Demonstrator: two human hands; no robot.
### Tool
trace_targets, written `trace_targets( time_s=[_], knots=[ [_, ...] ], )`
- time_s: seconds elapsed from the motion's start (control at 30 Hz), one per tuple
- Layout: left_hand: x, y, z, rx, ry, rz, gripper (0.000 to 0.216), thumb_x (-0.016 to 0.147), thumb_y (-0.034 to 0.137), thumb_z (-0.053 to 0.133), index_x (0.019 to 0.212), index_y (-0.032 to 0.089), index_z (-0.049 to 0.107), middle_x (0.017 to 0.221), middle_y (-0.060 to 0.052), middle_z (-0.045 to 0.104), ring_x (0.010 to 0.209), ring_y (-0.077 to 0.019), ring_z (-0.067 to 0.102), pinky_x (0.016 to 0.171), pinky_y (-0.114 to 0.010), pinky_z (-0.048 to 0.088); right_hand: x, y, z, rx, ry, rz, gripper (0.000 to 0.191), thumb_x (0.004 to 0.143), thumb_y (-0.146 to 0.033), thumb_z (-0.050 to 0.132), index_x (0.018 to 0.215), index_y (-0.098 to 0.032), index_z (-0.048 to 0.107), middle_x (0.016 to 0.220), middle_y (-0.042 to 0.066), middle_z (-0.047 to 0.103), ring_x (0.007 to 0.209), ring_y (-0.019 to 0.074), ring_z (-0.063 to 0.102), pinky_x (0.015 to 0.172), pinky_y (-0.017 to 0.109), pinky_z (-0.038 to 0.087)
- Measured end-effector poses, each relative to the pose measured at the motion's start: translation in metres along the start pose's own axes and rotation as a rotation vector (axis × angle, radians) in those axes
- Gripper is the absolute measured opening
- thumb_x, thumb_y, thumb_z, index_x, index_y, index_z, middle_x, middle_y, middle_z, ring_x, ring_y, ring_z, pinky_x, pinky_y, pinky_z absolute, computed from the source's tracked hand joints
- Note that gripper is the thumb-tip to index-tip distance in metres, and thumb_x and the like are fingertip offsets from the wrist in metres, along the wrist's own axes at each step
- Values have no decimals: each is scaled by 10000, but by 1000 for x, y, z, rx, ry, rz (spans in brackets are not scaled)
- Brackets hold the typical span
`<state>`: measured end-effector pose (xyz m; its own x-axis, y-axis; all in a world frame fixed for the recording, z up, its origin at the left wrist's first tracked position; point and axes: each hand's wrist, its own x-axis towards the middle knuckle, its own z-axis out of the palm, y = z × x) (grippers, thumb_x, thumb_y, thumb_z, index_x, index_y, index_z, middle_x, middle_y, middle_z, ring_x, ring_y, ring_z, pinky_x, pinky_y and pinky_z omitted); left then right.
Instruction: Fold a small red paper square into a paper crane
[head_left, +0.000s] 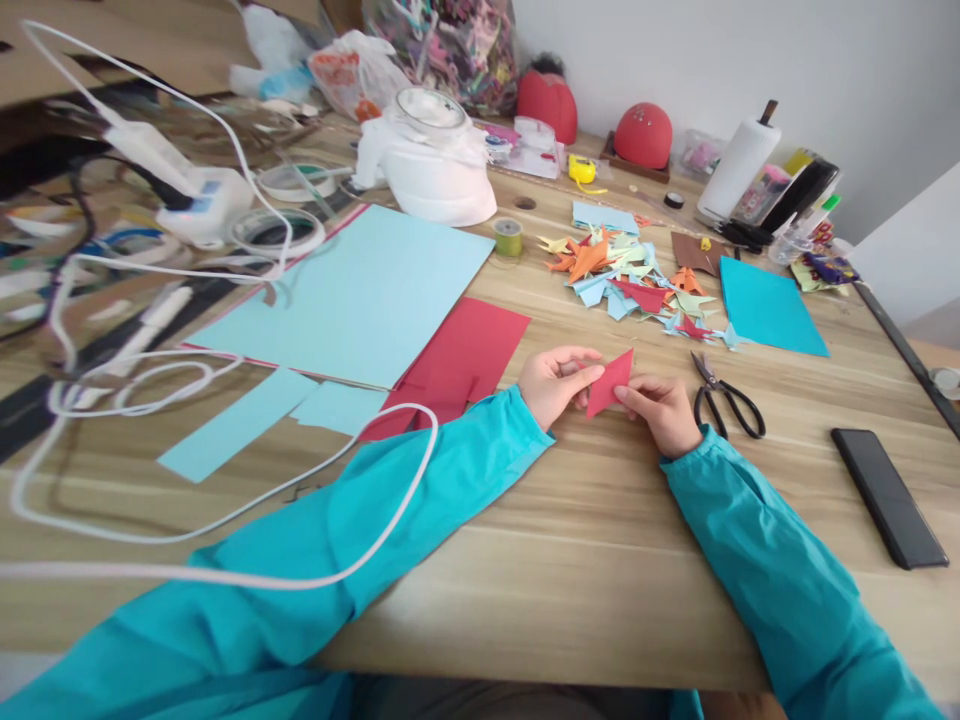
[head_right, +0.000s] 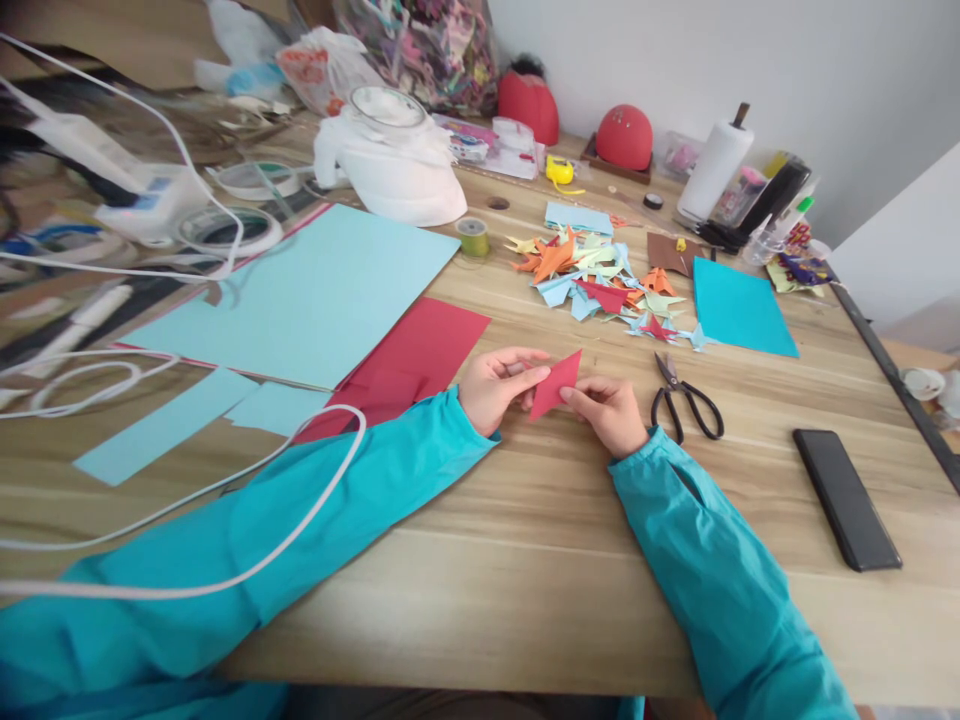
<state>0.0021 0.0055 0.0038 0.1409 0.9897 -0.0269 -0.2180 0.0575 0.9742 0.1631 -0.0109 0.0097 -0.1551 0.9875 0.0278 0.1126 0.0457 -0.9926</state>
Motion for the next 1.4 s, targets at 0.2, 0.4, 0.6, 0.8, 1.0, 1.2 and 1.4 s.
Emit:
trace_targets(
  time_s=[0.2, 0.4, 0.6, 0.8, 1.0, 1.2, 1.4],
  knots=[
    [1, 1, -3, -3, -61, -12, 543, 680, 303, 677, 1176, 118, 560, 423, 76, 495, 309, -44, 399, 334, -174, 296, 0, 2, -2, -41, -21, 8, 306, 657, -414, 703, 527, -157, 601, 417, -40, 473, 393, 63, 359, 396, 221, 253],
    [1, 2, -2, -38, -82, -44, 540, 725, 370, 619, 1190, 105, 547, 388, 60, 501, 310, -68, 424, 339, -183, 305, 1, 5, -4, -25, -18, -10, 334, 674, -434, 688, 517, -162, 573, 414, -45, 468, 392, 62, 363, 400, 216, 265],
    [0, 5, -1, -130, -90, -89, 538, 781, 424, 531, 1211, 101, 514, 385, 45, 507, 325, -89, 464, 338, -185, 313, 1, 6, -3, 16, -2, -27, 310, 687, -408, 688, 524, -165, 587, 418, -40, 485, 396, 66, 379, 405, 219, 278],
    [4, 1, -4, -278, -84, -147, 539, 762, 537, 483, 1093, 120, 562, 644, -33, 644, 444, -113, 556, 368, -210, 379, 1, 6, -2, 44, 114, -35, 341, 697, -453, 666, 525, -171, 582, 401, -45, 454, 369, 63, 354, 375, 218, 264],
    [-3, 3, 1, 15, -168, -46, 358, 608, 380, 717, 849, 121, 657, 650, -25, 637, 517, -102, 555, 425, -194, 403, 0, 2, 0, -36, 83, -30, 346, 691, -476, 663, 548, -168, 599, 392, -41, 480, 341, 65, 376, 349, 209, 290],
    [-1, 2, 0, -13, -93, -63, 232, 650, 361, 675, 611, 134, 640, 512, -4, 582, 457, -89, 519, 446, -208, 405, -1, 0, 1, -56, -54, 1, 357, 708, -479, 646, 560, -155, 621, 465, -7, 570, 381, 76, 466, 390, 207, 367],
    [1, 4, -4, -49, -164, -152, 158, 596, 279, 683, 559, 128, 655, 496, -22, 596, 458, -108, 524, 443, -220, 387, 0, 3, -1, 73, 35, 14, 334, 757, -477, 598, 652, -164, 644, 496, -15, 578, 431, 77, 492, 431, 198, 390]
  ],
)
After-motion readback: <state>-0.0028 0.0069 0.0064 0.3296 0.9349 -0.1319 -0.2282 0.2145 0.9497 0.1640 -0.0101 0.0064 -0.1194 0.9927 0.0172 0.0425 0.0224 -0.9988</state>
